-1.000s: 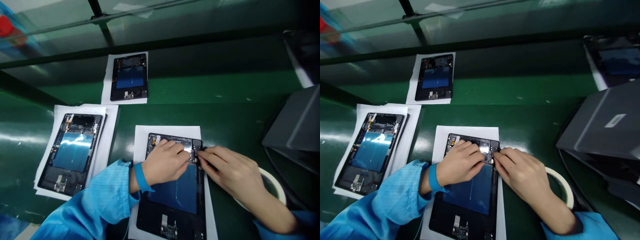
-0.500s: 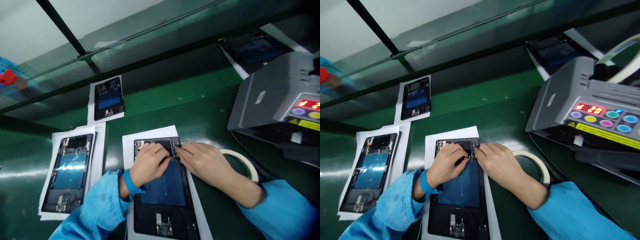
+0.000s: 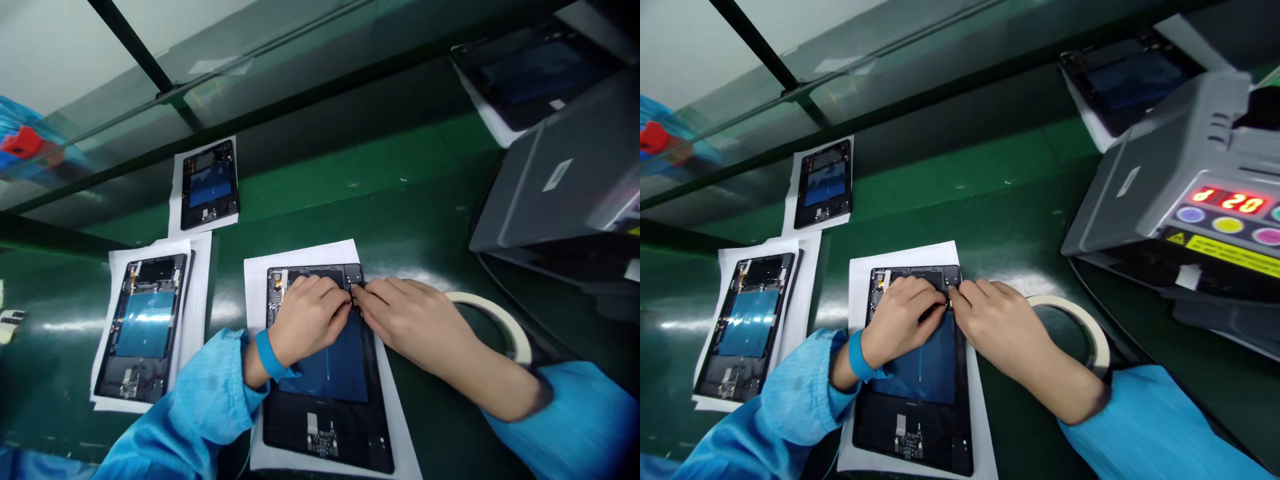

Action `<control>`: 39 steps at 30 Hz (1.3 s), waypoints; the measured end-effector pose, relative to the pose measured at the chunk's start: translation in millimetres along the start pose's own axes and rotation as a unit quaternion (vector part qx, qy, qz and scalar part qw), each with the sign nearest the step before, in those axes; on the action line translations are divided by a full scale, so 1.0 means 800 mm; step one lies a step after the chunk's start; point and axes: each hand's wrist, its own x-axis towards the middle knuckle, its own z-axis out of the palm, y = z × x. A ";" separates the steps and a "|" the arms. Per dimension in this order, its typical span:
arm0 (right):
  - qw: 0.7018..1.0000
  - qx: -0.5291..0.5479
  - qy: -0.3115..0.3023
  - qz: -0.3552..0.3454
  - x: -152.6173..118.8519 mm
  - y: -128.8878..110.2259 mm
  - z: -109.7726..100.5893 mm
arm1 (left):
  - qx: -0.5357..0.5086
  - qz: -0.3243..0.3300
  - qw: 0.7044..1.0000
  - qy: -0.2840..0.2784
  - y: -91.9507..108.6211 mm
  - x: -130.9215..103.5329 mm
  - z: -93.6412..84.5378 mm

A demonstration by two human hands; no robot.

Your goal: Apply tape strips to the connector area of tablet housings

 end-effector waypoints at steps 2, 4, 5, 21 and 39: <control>1.000 -0.011 -0.003 0.001 0.000 -0.003 -0.001 | 0.002 -0.001 1.000 -0.007 0.000 0.000 0.000; 1.000 -0.022 -0.005 -0.001 -0.001 -0.006 -0.003 | 0.004 -0.002 1.000 -0.016 0.000 -0.001 0.000; 1.000 -0.025 -0.005 -0.005 -0.001 -0.007 -0.004 | 0.005 -0.001 1.000 -0.020 0.000 -0.001 0.000; 0.996 -0.033 -0.013 -0.088 -0.011 -0.012 -0.012 | -0.002 0.023 0.999 0.028 0.002 -0.013 0.012; 0.999 -0.029 -0.012 -0.040 -0.020 -0.024 -0.010 | -0.014 0.014 1.000 -0.008 -0.002 -0.014 0.010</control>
